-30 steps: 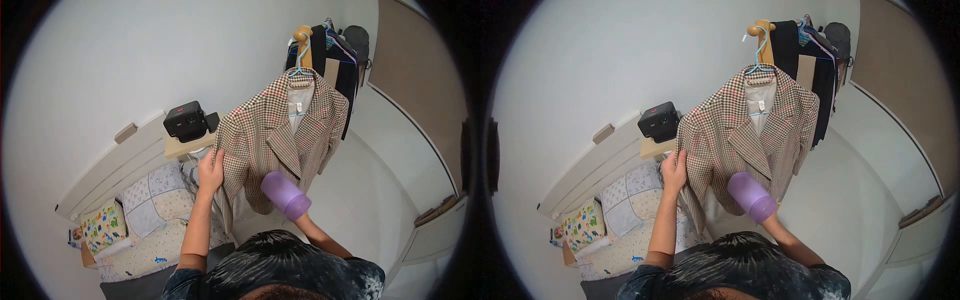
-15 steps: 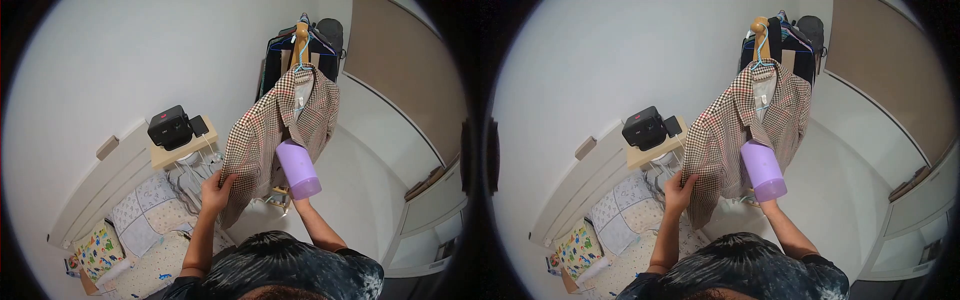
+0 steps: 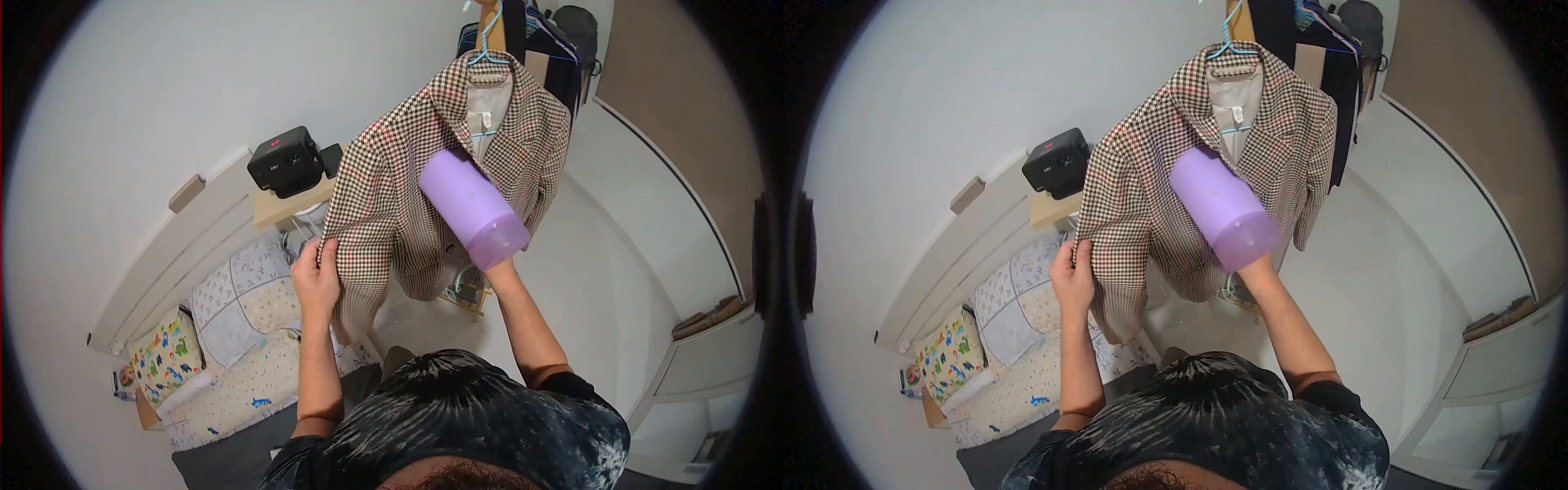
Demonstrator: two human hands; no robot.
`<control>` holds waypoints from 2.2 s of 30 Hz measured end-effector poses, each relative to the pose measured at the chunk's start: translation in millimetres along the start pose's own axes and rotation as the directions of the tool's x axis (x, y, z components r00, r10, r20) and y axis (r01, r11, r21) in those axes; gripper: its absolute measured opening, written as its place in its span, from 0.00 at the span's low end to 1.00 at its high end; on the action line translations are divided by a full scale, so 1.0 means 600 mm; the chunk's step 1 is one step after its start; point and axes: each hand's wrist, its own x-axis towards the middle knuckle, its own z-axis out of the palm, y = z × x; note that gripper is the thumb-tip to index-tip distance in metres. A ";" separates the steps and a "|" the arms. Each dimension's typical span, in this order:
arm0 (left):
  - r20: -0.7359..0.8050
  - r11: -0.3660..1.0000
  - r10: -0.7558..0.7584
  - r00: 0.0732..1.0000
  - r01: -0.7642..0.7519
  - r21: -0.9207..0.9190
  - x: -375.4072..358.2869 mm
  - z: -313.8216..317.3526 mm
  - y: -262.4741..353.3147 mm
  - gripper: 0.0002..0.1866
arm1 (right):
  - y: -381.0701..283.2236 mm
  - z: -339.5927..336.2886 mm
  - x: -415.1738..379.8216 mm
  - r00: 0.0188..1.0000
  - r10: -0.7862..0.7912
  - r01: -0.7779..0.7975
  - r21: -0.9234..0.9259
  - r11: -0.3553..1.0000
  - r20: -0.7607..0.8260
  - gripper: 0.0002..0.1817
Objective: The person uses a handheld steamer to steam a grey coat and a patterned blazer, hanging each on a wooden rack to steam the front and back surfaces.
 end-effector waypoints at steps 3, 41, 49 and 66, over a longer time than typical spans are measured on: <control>0.012 0.999 -0.012 1.000 0.012 0.030 0.005 -0.014 0.014 0.09 | 0.017 -0.010 -0.056 0.994 0.085 -0.090 0.074 0.993 0.074 0.25; 0.021 0.999 -0.052 0.998 0.052 -0.003 -0.006 -0.010 0.007 0.09 | 0.140 0.030 -0.323 0.875 0.398 -0.386 -0.098 0.917 0.274 0.22; 0.023 0.998 -0.062 0.998 0.062 -0.002 -0.005 -0.011 0.014 0.09 | 0.205 0.102 -0.462 0.837 0.405 -0.345 -0.220 0.912 0.367 0.23; 0.081 0.997 -0.061 0.995 0.057 0.052 -0.008 -0.022 0.013 0.08 | 0.106 0.052 -0.249 0.966 0.089 -0.082 -0.038 0.996 0.241 0.21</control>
